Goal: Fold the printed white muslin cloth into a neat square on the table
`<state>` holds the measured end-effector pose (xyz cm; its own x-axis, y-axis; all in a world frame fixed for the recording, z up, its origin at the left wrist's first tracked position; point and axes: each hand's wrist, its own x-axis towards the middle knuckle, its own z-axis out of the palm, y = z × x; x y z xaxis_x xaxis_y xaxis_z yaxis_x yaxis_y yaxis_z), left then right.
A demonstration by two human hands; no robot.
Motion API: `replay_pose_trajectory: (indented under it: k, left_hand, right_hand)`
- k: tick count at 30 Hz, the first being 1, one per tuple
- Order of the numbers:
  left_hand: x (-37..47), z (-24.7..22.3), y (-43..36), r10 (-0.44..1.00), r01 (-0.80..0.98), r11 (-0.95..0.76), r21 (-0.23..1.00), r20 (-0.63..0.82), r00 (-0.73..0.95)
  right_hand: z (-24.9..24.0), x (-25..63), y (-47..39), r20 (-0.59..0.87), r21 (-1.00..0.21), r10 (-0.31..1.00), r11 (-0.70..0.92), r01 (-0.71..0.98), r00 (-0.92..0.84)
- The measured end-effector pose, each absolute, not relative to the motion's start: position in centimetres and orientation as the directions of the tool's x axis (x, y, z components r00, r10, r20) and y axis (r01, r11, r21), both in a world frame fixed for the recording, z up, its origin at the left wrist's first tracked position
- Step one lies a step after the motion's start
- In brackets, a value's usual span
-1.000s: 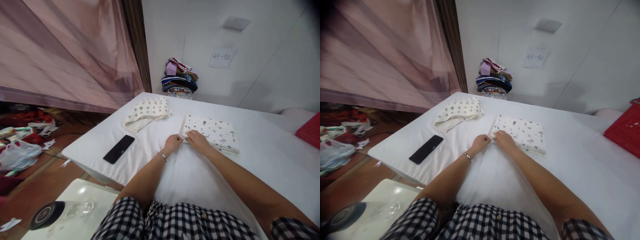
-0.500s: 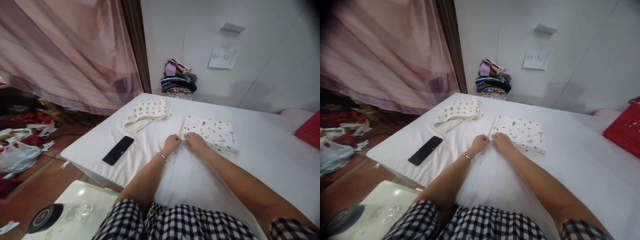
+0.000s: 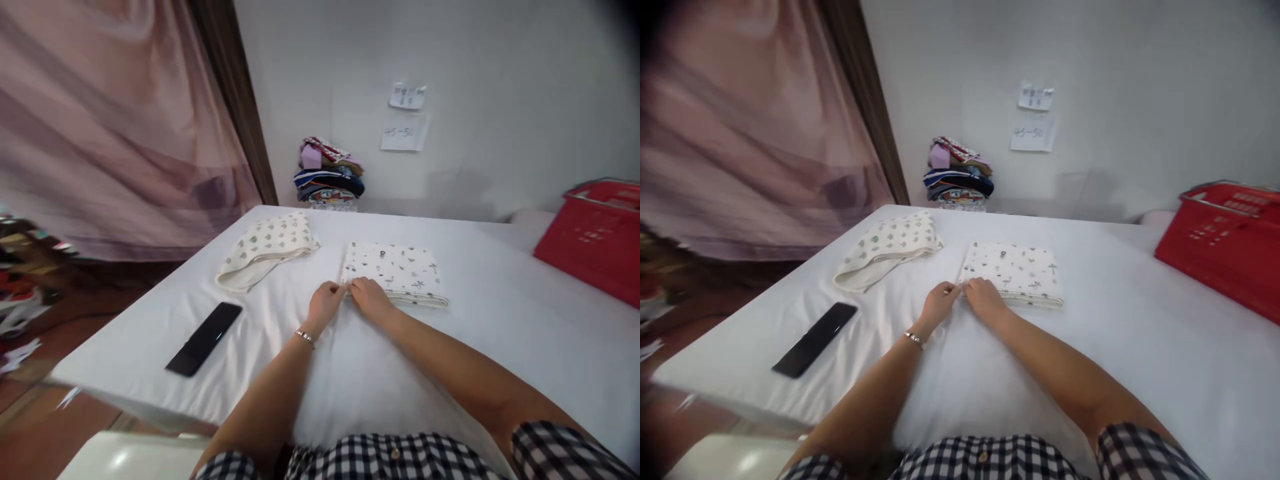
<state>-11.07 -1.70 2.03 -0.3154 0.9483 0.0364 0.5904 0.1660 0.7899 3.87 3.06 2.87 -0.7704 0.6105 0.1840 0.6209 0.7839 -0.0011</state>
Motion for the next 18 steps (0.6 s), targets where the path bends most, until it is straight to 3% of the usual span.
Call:
replay_pose_trajectory:
  k: [9,16,18]
  left_hand:
    - [-11.2,2.3,-1.2,0.954,0.674,0.218,0.705,-0.010,-0.298]
    - [-11.4,2.4,-1.0,0.951,0.678,0.254,0.690,-0.049,-0.305]
    - [-11.5,2.6,-0.8,0.950,0.679,0.267,0.684,-0.068,-0.305]
  right_hand:
    - [4.0,8.6,1.6,0.288,-0.253,0.636,0.772,0.584,-0.716]
    - [2.6,20.9,1.1,0.266,-0.227,0.746,0.664,0.712,-0.611]
    - [2.1,24.3,1.0,0.240,-0.251,0.825,0.561,0.789,-0.511]
